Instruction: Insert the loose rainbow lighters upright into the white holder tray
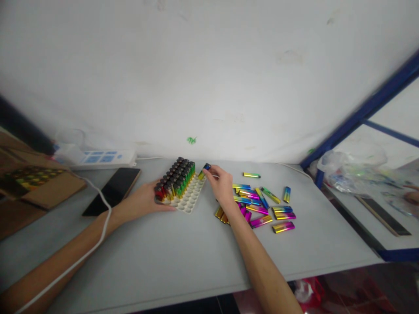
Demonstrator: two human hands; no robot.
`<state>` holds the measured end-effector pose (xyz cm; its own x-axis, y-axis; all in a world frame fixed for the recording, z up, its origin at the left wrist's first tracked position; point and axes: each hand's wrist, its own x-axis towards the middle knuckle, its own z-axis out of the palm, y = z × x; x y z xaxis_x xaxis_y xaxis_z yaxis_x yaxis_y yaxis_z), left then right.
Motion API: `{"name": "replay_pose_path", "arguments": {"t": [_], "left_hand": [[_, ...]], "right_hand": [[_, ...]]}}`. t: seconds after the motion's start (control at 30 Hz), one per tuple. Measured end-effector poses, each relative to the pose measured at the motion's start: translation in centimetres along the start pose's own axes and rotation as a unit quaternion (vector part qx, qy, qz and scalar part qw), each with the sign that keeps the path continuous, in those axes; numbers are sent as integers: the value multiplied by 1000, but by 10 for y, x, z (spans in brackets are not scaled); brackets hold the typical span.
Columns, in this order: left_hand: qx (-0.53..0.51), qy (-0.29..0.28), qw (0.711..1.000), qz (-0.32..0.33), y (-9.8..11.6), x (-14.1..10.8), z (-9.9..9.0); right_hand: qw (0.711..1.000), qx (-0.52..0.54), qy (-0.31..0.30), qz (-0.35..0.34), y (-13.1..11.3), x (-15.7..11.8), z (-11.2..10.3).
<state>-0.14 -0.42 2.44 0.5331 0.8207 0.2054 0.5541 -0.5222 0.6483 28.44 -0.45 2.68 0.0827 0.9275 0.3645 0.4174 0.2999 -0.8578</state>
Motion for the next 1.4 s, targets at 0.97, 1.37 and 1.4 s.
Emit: {"name": "replay_pose_path", "arguments": {"t": [0.97, 1.37, 1.4], "left_hand": [[94, -23, 994, -42, 4, 2, -5], [108, -32, 992, -57, 1, 1, -5], [111, -32, 992, -55, 0, 1, -5]], "right_hand": [[967, -236, -90, -43, -2, 20, -72], [928, -347, -124, 54, 3, -8, -109], [923, -359, -124, 62, 1, -10, -103]]}}
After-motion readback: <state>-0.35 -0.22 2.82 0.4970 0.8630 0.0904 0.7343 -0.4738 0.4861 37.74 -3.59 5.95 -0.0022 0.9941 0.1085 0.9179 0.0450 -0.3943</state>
